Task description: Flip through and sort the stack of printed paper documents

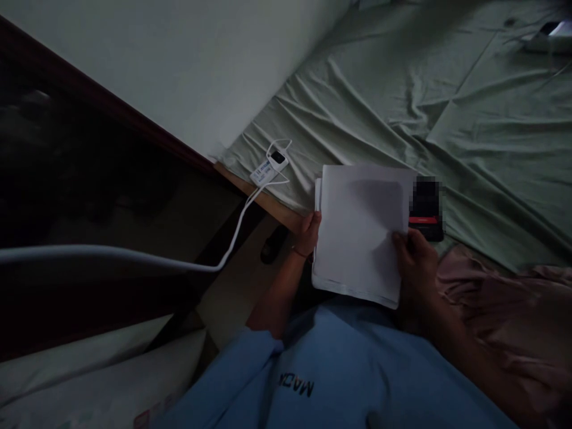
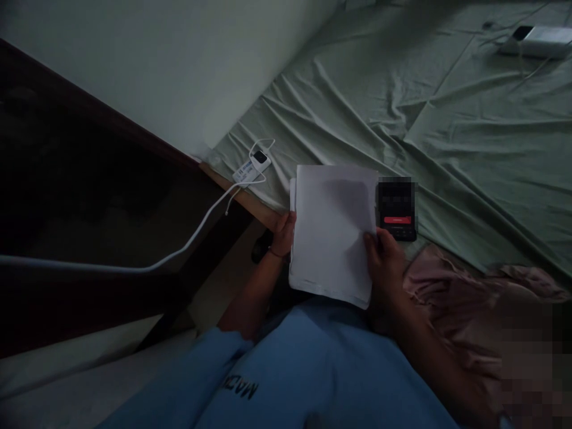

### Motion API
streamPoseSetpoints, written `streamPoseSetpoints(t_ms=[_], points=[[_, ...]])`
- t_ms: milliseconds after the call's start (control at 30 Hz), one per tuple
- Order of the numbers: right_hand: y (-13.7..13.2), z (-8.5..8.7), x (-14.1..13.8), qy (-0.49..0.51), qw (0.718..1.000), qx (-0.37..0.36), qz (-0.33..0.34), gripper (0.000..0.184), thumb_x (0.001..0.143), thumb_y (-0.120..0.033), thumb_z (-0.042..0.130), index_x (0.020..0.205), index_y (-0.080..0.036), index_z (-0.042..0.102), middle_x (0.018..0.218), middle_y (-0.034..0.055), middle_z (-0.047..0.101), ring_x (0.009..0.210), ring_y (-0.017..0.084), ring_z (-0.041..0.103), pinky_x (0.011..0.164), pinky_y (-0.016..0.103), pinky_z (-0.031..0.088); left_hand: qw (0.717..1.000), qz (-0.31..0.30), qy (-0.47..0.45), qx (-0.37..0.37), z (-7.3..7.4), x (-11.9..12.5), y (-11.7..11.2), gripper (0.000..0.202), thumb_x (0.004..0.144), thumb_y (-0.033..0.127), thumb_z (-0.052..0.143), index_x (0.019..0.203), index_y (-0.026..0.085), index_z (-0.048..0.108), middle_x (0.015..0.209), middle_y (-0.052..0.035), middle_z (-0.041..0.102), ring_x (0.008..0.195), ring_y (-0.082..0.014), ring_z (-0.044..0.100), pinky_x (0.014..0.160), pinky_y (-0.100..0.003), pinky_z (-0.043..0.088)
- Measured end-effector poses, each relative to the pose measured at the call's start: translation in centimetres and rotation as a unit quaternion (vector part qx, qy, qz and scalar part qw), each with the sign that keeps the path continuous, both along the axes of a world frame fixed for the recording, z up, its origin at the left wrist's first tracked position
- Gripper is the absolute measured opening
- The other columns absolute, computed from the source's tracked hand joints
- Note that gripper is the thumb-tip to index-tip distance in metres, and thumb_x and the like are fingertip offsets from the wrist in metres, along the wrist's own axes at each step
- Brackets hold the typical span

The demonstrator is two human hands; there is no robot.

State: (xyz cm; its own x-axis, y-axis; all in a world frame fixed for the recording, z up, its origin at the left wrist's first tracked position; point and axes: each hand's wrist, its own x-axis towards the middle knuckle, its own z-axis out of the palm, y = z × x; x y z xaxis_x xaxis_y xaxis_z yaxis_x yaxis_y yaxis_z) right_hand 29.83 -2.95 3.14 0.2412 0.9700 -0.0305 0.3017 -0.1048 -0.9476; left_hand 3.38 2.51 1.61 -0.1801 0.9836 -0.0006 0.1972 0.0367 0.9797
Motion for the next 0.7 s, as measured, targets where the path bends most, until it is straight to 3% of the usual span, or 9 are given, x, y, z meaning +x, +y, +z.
streamPoseSetpoints(t_ms=[200,367,567,700], points=[[0.1,0.2,0.0,-0.018,1.000,0.013,0.009,0.026,0.093,-0.047,0.058,0.096,-0.021,0.063,0.078,-0.0001,0.058,0.072,0.016,0.052,0.068,0.030,0.042,1.000,-0.004,0.012,0.017,0.1,-0.1,0.0,0.063,0.085,0.080,0.052,0.069,0.018,0.053,0.065,-0.0009,0.047,0.066,-0.0147,0.044,0.063,-0.030,0.039],[0.3,0.4,0.5,-0.115,0.990,0.075,-0.011,0.024,0.092,-0.043,0.057,0.086,-0.020,0.061,0.084,0.0027,0.058,0.079,0.018,0.054,0.074,0.033,0.042,1.000,0.016,0.020,0.009,-0.2,-0.2,0.1,0.064,0.084,0.081,0.051,0.075,0.018,0.061,0.072,-0.0034,0.055,0.074,-0.0176,0.051,0.073,-0.031,0.043],[-0.1,1.3,1.1,-0.098,0.993,0.002,-0.062,0.030,0.093,-0.049,0.055,0.089,-0.021,0.062,0.068,0.0003,0.053,0.063,0.017,0.047,0.061,0.031,0.037,1.000,0.023,0.009,-0.007,-0.7,-0.4,0.0,0.061,0.087,0.078,0.052,0.081,0.018,0.062,0.073,-0.0021,0.053,0.079,-0.0181,0.053,0.080,-0.031,0.044],[-0.2,1.4,1.0,-0.081,0.996,-0.004,-0.044,0.032,0.093,-0.051,0.055,0.089,-0.021,0.064,0.070,0.0013,0.057,0.063,0.017,0.049,0.061,0.031,0.037,1.000,0.014,0.010,0.001,-0.6,-0.4,0.0,0.061,0.087,0.078,0.050,0.078,0.019,0.062,0.072,-0.0026,0.053,0.078,-0.0184,0.053,0.077,-0.031,0.043]])
